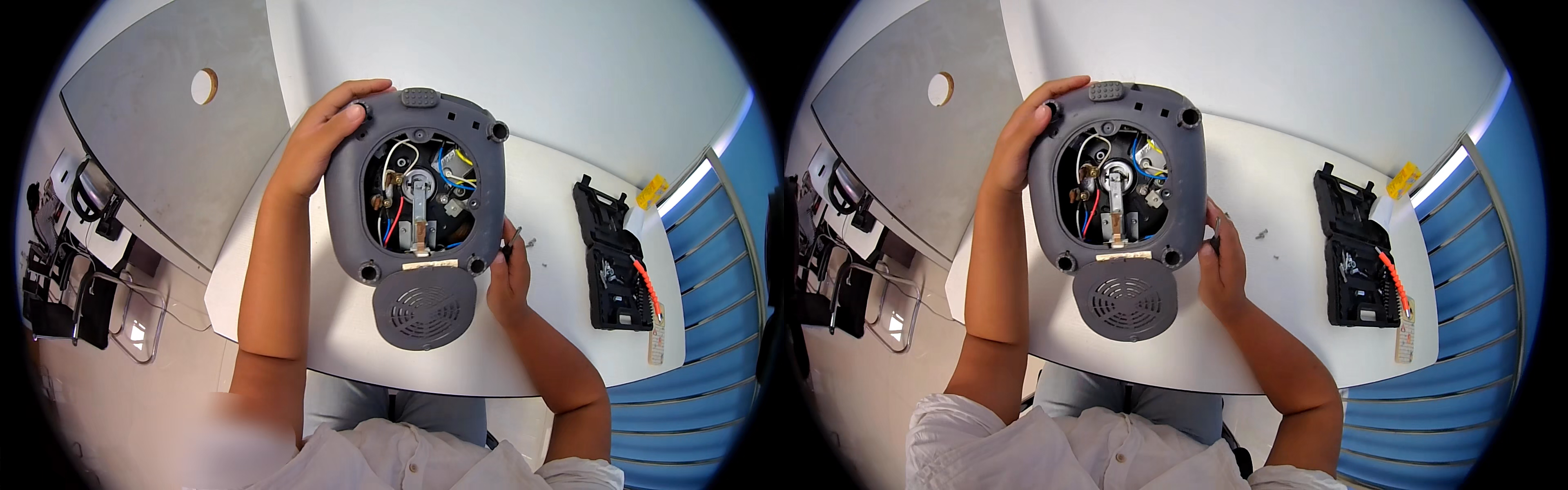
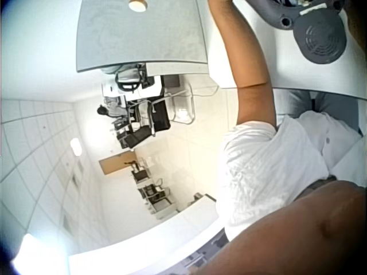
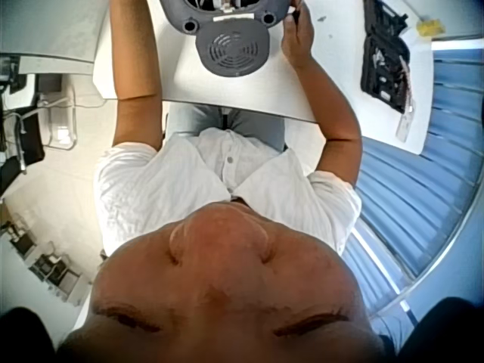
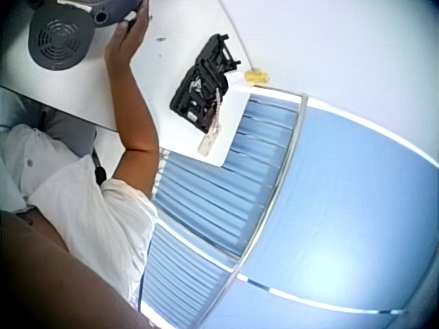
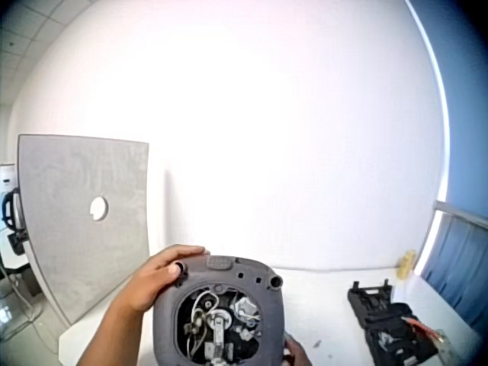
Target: The person uses a screwdriver to remove screws from the back panel of a gray electronic device. They then rotate the device to inspect the internal wiring and components before continuing to unscrew additional fasteners.
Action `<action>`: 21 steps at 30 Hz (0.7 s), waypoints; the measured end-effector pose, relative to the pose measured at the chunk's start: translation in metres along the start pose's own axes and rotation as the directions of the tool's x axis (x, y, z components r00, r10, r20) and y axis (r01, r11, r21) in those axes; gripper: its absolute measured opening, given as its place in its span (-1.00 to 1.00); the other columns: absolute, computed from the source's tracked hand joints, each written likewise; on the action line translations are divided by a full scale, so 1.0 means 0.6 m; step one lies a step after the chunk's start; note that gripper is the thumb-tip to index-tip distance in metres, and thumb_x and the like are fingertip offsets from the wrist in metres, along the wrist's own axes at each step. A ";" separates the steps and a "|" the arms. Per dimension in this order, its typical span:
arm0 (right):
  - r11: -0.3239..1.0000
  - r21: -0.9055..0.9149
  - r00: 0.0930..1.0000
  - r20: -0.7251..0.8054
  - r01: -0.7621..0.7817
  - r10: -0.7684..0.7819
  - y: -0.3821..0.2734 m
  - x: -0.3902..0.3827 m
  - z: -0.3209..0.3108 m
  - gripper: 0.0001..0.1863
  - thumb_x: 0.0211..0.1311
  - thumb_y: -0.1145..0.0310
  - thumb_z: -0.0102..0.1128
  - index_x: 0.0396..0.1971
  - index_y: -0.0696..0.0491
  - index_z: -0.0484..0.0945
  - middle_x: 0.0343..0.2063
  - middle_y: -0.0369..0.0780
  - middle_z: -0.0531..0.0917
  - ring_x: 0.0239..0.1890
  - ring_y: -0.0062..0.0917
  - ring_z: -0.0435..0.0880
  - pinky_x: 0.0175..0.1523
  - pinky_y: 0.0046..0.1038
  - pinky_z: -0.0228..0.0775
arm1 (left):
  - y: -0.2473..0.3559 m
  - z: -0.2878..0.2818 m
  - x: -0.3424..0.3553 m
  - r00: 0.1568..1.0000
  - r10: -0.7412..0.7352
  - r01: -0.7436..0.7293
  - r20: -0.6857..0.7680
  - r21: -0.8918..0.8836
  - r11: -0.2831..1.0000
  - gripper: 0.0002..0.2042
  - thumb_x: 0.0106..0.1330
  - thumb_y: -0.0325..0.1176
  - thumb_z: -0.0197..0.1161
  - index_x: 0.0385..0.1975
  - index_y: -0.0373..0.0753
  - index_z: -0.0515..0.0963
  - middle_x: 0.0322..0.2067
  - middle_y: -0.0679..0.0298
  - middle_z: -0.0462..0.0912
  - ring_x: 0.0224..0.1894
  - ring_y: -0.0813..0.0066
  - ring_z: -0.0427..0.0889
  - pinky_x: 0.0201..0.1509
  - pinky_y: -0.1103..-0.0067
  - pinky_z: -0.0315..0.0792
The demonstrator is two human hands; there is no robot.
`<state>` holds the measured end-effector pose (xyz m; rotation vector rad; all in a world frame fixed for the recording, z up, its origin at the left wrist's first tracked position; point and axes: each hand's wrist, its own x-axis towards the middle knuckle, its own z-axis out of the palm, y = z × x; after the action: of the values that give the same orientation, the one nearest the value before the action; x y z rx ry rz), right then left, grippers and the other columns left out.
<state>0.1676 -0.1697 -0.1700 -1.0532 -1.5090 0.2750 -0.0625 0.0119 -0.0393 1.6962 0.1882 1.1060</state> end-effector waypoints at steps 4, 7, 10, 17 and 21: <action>0.997 0.061 0.998 -0.016 -0.051 0.052 0.002 0.002 0.005 -0.48 0.37 0.42 -0.26 0.27 0.34 0.08 0.24 -0.01 0.28 0.28 -0.32 0.27 0.35 -0.33 0.02 | 0.001 0.000 -0.002 1.000 -0.020 0.021 -0.024 0.048 0.999 -0.53 0.25 -0.04 0.14 0.01 -0.28 0.50 -0.07 0.19 0.58 -0.01 0.43 0.52 0.14 0.55 0.34; 0.998 0.047 0.999 -0.007 -0.049 0.050 0.005 0.000 0.004 -0.48 0.36 0.43 -0.25 0.28 0.32 0.09 0.24 -0.02 0.28 0.27 -0.34 0.28 0.30 -0.37 0.07 | -0.002 -0.003 -0.001 1.000 0.020 -0.019 -0.010 0.042 0.999 -0.49 0.23 0.00 0.17 0.01 -0.28 0.50 -0.06 0.19 0.58 0.01 0.43 0.52 0.14 0.53 0.34; 0.999 0.036 1.000 -0.026 0.018 -0.018 0.012 0.001 0.005 -0.48 0.36 0.42 -0.23 0.28 0.29 0.09 0.22 -0.04 0.31 0.24 -0.38 0.31 0.22 -0.44 0.15 | -0.005 -0.004 0.000 0.999 0.043 -0.043 -0.002 0.041 0.998 -0.47 0.20 0.03 0.19 0.01 -0.28 0.49 -0.06 0.18 0.58 0.01 0.42 0.52 0.16 0.52 0.34; 1.000 0.006 1.000 -0.013 -0.022 0.022 0.005 0.001 0.003 -0.47 0.34 0.44 -0.22 0.29 0.27 0.11 0.16 -0.09 0.35 0.19 -0.44 0.33 0.11 -0.51 0.22 | -0.004 -0.009 -0.002 1.000 -0.006 0.006 0.012 0.035 0.999 -0.50 0.20 -0.03 0.21 0.01 -0.28 0.48 -0.04 0.17 0.56 0.00 0.40 0.54 0.15 0.52 0.36; 1.000 0.011 0.999 -0.033 0.009 -0.008 0.008 0.002 0.005 -0.47 0.31 0.47 -0.22 0.29 0.26 0.12 0.17 -0.08 0.35 0.19 -0.44 0.33 0.10 -0.51 0.23 | 0.000 -0.004 -0.003 1.000 -0.006 0.006 -0.003 0.020 1.000 -0.54 0.20 -0.10 0.20 0.01 -0.28 0.48 -0.05 0.17 0.57 -0.01 0.41 0.54 0.14 0.53 0.36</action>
<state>0.1673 -0.1652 -0.1733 -1.0377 -1.4804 0.2588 -0.0652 0.0126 -0.0404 1.7109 0.2073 1.1054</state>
